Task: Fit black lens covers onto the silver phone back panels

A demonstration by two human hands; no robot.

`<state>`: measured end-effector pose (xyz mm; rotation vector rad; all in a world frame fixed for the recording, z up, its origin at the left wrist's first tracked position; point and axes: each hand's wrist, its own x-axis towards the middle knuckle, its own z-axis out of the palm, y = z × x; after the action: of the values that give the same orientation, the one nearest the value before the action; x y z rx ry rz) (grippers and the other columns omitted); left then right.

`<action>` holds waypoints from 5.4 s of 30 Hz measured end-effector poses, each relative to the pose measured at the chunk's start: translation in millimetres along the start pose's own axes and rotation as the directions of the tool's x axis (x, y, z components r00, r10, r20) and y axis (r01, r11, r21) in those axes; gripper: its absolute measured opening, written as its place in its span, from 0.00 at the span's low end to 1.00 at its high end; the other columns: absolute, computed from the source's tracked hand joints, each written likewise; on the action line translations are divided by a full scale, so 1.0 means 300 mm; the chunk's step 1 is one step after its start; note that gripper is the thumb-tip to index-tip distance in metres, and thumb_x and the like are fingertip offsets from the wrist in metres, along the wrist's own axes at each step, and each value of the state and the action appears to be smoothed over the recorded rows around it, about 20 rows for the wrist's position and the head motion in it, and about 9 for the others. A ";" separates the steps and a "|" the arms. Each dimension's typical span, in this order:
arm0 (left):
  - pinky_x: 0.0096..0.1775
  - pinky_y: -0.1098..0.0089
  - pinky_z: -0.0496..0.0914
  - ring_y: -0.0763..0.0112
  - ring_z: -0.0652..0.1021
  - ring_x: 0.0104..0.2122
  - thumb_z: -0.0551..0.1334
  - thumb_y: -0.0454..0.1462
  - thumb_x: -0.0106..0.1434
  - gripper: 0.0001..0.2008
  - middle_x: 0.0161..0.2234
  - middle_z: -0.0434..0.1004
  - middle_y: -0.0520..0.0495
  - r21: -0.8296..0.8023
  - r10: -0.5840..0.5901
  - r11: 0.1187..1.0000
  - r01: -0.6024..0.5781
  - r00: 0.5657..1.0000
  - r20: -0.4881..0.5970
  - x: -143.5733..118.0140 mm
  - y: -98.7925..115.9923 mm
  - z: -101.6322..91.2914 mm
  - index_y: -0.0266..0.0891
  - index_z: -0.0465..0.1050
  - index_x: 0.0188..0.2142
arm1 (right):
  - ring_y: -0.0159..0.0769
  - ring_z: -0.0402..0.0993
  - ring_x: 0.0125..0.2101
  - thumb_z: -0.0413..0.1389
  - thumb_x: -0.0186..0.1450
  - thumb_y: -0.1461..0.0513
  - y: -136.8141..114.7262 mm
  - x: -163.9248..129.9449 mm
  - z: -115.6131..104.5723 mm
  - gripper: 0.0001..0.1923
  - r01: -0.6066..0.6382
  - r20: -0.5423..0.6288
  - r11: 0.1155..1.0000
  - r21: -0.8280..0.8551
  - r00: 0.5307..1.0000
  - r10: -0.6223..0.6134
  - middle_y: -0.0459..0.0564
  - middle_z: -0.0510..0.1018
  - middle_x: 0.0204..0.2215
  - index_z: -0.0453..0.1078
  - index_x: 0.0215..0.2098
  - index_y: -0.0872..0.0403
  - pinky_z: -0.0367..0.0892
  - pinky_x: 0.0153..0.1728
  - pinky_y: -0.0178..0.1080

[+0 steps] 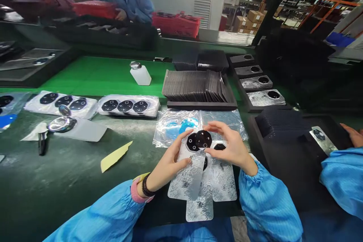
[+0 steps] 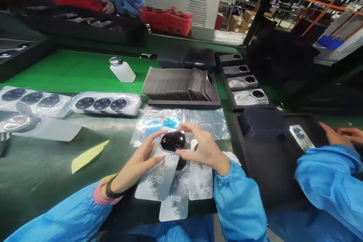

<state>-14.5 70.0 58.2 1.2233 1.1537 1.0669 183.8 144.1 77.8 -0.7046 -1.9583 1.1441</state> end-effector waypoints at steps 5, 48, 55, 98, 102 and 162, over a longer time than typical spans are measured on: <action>0.44 0.66 0.69 0.62 0.76 0.39 0.61 0.40 0.56 0.07 0.35 0.77 0.50 0.117 -0.008 0.993 0.018 0.996 -0.085 0.005 0.041 -0.011 0.42 0.71 0.35 | 0.38 0.76 0.48 0.58 0.63 0.65 -0.011 -0.018 0.001 0.26 0.236 0.126 0.910 -0.340 0.971 -0.205 0.52 0.78 0.47 0.59 0.58 0.51 0.74 0.50 0.42; 0.58 0.61 0.67 0.56 0.73 0.56 0.61 0.35 0.57 0.26 0.56 0.75 0.46 0.262 -0.002 0.965 0.005 1.000 -0.012 -0.054 0.056 0.017 0.38 0.69 0.57 | 0.30 0.68 0.20 0.59 0.57 0.61 -0.102 -0.011 0.012 0.05 -0.441 -0.032 0.895 0.067 0.896 0.444 0.45 0.76 0.20 0.77 0.29 0.53 0.64 0.20 0.33; 0.56 0.62 0.69 0.56 0.75 0.54 0.62 0.35 0.57 0.25 0.54 0.76 0.45 0.275 0.027 0.961 -0.029 1.000 0.010 -0.061 0.062 0.021 0.39 0.69 0.55 | 0.27 0.59 0.16 0.59 0.56 0.61 -0.104 -0.015 0.018 0.07 -0.448 -0.027 0.894 0.018 0.894 0.448 0.44 0.74 0.16 0.79 0.28 0.53 0.55 0.17 0.32; 0.56 0.66 0.69 0.60 0.74 0.55 0.62 0.34 0.58 0.24 0.55 0.76 0.46 0.224 0.047 0.974 -0.035 0.998 -0.052 -0.061 0.055 0.026 0.38 0.69 0.55 | 0.26 0.62 0.14 0.59 0.58 0.64 -0.100 -0.029 0.069 0.06 -0.344 -0.164 0.937 -0.067 0.930 0.329 0.42 0.72 0.13 0.80 0.29 0.54 0.60 0.17 0.31; 0.56 0.65 0.69 0.59 0.74 0.55 0.62 0.34 0.59 0.23 0.55 0.75 0.46 0.214 0.043 0.976 -0.032 0.998 -0.047 -0.061 0.056 0.022 0.39 0.69 0.56 | 0.25 0.62 0.14 0.59 0.57 0.65 -0.104 -0.027 0.071 0.06 -0.328 -0.183 0.942 -0.073 0.933 0.311 0.42 0.73 0.13 0.80 0.28 0.54 0.59 0.16 0.30; 0.57 0.70 0.67 0.66 0.73 0.56 0.60 0.35 0.66 0.19 0.56 0.74 0.52 0.031 0.088 0.996 -0.086 0.993 -0.076 -0.081 0.045 0.017 0.48 0.70 0.57 | 0.31 0.72 0.28 0.52 0.63 0.72 -0.088 -0.035 0.074 0.10 0.161 -0.031 0.852 -0.499 0.979 -0.203 0.47 0.77 0.27 0.72 0.36 0.54 0.70 0.24 0.33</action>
<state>-12.4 46.2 73.3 1.2734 1.1865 1.1755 169.2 113.7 90.9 -0.7881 -2.2135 0.4827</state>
